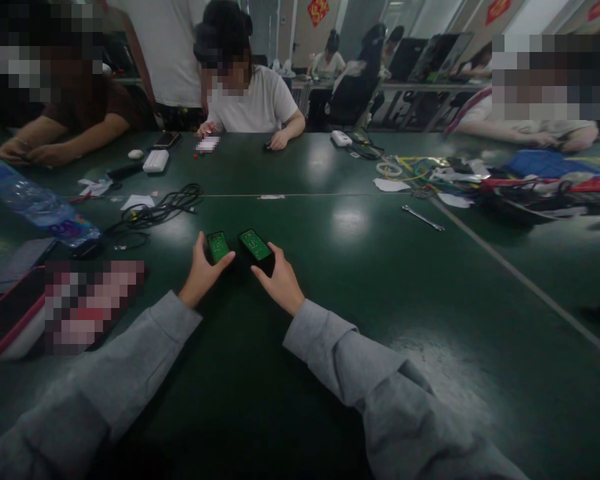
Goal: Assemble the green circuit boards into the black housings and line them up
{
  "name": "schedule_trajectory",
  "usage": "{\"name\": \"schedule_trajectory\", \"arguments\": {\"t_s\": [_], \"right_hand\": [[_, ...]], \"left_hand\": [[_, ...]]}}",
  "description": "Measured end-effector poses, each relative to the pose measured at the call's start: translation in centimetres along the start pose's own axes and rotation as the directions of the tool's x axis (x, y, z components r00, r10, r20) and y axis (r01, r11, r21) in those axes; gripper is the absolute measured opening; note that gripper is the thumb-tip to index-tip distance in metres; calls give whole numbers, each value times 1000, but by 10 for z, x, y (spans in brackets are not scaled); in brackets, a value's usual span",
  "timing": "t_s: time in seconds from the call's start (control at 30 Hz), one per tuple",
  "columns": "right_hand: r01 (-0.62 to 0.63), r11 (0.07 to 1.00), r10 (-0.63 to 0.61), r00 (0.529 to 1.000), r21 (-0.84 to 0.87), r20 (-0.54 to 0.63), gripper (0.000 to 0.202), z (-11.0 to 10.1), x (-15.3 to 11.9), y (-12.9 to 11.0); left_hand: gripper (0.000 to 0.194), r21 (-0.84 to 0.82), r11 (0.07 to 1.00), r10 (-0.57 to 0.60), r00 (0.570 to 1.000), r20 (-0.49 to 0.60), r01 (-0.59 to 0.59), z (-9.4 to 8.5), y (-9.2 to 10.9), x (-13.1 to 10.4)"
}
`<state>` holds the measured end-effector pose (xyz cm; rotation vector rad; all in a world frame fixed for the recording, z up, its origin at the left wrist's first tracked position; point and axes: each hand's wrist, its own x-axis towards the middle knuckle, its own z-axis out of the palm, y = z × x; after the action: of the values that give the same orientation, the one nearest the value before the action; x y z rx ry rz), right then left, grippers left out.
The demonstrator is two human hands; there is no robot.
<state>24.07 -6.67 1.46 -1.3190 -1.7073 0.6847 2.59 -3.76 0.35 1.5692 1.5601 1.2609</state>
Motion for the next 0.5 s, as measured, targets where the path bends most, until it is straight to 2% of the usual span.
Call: {"name": "schedule_trajectory", "arguments": {"t_s": [0.13, 0.27, 0.4, 0.5], "right_hand": [[30, 996, -39, 994, -88, -100, 56, -2, 8, 6], [56, 945, -130, 969, -323, -212, 55, -14, 26, 23], [80, 810, -193, 972, -582, -135, 59, -26, 35, 35], [50, 772, -157, 981, -634, -114, 59, -28, 35, 37]], "left_hand": [[119, 94, 995, 23, 999, 36, -27, 5, 12, -18], [115, 146, 989, 28, 997, 71, -38, 3, 12, -18], [109, 127, 991, 23, 996, 82, -34, -1, 10, -15], [108, 103, 994, 25, 997, 74, -33, -2, 11, -15]]}}
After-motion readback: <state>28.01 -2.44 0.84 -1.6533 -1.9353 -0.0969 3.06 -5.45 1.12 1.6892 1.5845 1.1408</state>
